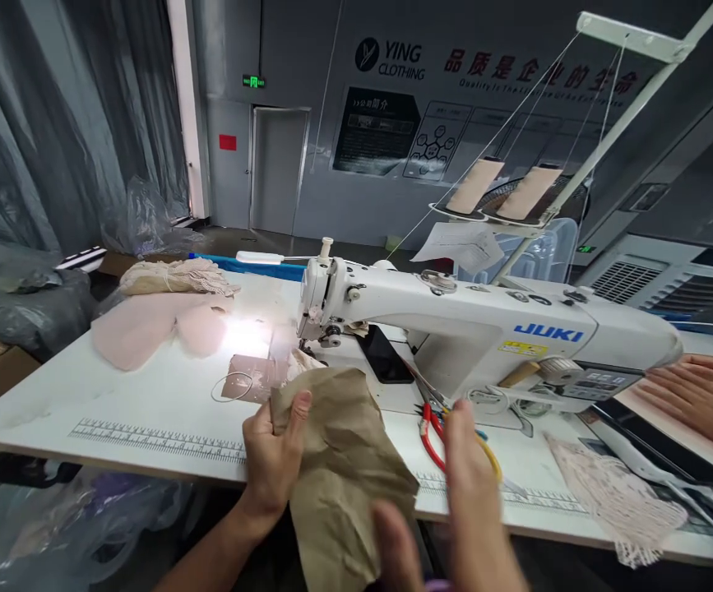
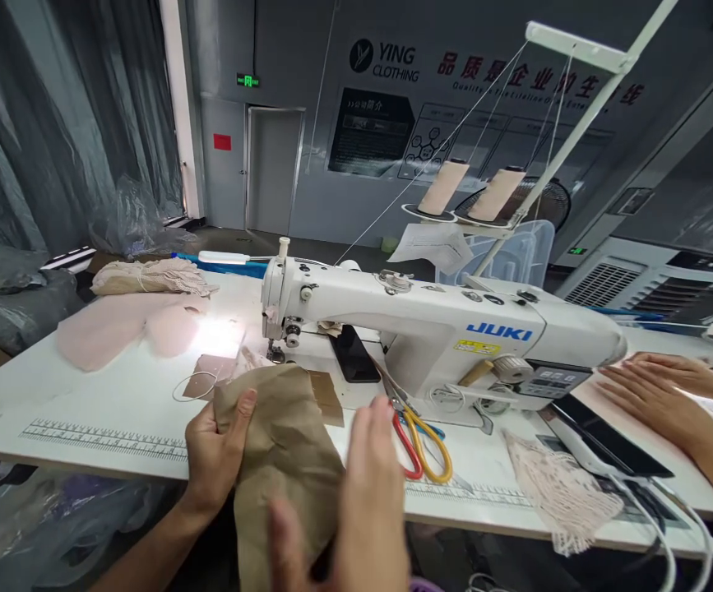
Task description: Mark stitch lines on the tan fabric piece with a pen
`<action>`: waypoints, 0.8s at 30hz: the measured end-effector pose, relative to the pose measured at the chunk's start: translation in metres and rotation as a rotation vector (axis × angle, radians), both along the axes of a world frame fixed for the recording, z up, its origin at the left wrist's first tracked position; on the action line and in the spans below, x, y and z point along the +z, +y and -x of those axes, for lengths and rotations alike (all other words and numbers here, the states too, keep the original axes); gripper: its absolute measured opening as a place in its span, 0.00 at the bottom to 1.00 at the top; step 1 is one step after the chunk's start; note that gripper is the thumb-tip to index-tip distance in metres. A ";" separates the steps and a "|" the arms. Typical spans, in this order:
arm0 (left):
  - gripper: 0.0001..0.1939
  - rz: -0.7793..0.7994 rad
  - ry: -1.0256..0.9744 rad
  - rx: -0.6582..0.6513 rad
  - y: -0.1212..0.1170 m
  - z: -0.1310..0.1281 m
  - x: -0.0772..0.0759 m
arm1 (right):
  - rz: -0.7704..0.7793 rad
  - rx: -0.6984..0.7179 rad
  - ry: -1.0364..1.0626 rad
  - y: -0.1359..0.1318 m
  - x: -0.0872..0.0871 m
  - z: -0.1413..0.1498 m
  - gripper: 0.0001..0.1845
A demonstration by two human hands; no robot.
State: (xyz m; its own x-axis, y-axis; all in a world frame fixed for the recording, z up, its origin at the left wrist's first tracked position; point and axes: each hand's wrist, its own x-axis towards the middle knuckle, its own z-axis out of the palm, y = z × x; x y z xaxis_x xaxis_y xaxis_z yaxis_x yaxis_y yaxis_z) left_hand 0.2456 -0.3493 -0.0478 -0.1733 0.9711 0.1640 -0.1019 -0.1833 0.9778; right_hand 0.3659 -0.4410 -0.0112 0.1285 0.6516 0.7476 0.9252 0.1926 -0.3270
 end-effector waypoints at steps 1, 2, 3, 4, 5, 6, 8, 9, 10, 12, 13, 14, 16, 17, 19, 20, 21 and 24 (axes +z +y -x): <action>0.20 -0.009 -0.052 -0.019 -0.003 -0.004 0.001 | -0.012 0.001 -0.007 0.003 -0.007 0.010 0.43; 0.21 -0.002 -0.121 -0.068 -0.007 -0.008 0.002 | -0.004 -0.005 -0.009 0.009 -0.014 0.017 0.43; 0.22 0.023 -0.196 -0.136 -0.010 -0.011 0.003 | 0.021 0.017 0.005 0.017 -0.021 0.021 0.41; 0.24 0.059 -0.268 -0.207 -0.013 -0.014 0.004 | 0.066 0.101 0.054 0.026 -0.027 0.023 0.40; 0.26 0.099 -0.328 -0.262 -0.015 -0.015 0.005 | 0.120 0.217 0.114 0.035 -0.031 0.022 0.40; 0.27 0.132 -0.371 -0.291 -0.015 -0.016 0.006 | 0.157 0.335 0.176 0.042 -0.034 0.020 0.41; 0.28 0.152 -0.403 -0.274 -0.012 -0.013 0.011 | 0.201 0.490 0.267 0.048 -0.038 0.015 0.46; 0.28 0.142 -0.403 -0.242 -0.009 -0.011 0.014 | 0.193 0.493 0.285 0.048 -0.040 0.014 0.49; 0.28 0.121 -0.400 -0.207 -0.005 -0.008 0.019 | 0.177 0.455 0.302 0.047 -0.042 0.014 0.51; 0.28 0.067 -0.391 -0.140 0.002 -0.003 0.028 | 0.188 0.377 0.364 0.043 -0.046 0.019 0.51; 0.28 0.046 -0.388 -0.119 0.005 -0.001 0.032 | 0.215 0.376 0.418 0.041 -0.047 0.023 0.49; 0.28 0.033 -0.387 -0.109 0.008 0.000 0.034 | 0.245 0.402 0.485 0.039 -0.047 0.027 0.46; 0.27 0.029 -0.390 -0.116 0.010 0.001 0.036 | 0.316 0.497 0.600 0.037 -0.043 0.033 0.38; 0.26 0.031 -0.395 -0.123 0.009 0.001 0.034 | 0.325 0.535 0.634 0.036 -0.040 0.034 0.34; 0.25 0.017 -0.404 -0.135 0.007 0.001 0.026 | 0.320 0.569 0.667 0.036 -0.033 0.031 0.27; 0.24 0.012 -0.399 -0.149 0.006 0.001 0.022 | 0.338 0.576 0.672 0.036 -0.029 0.028 0.25; 0.24 0.013 -0.383 -0.165 0.004 0.001 0.017 | 0.375 0.584 0.671 0.035 -0.025 0.024 0.23; 0.23 0.054 -0.298 -0.197 0.003 0.001 0.005 | 0.502 0.572 0.654 0.033 -0.017 0.015 0.23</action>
State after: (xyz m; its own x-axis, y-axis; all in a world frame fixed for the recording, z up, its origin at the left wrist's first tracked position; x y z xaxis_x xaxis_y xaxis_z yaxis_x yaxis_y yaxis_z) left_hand 0.2446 -0.3468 -0.0424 -0.0146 0.9966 0.0817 -0.4118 -0.0804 0.9077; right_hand 0.3509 -0.4079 -0.0284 -0.0154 0.9644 0.2639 0.3459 0.2528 -0.9036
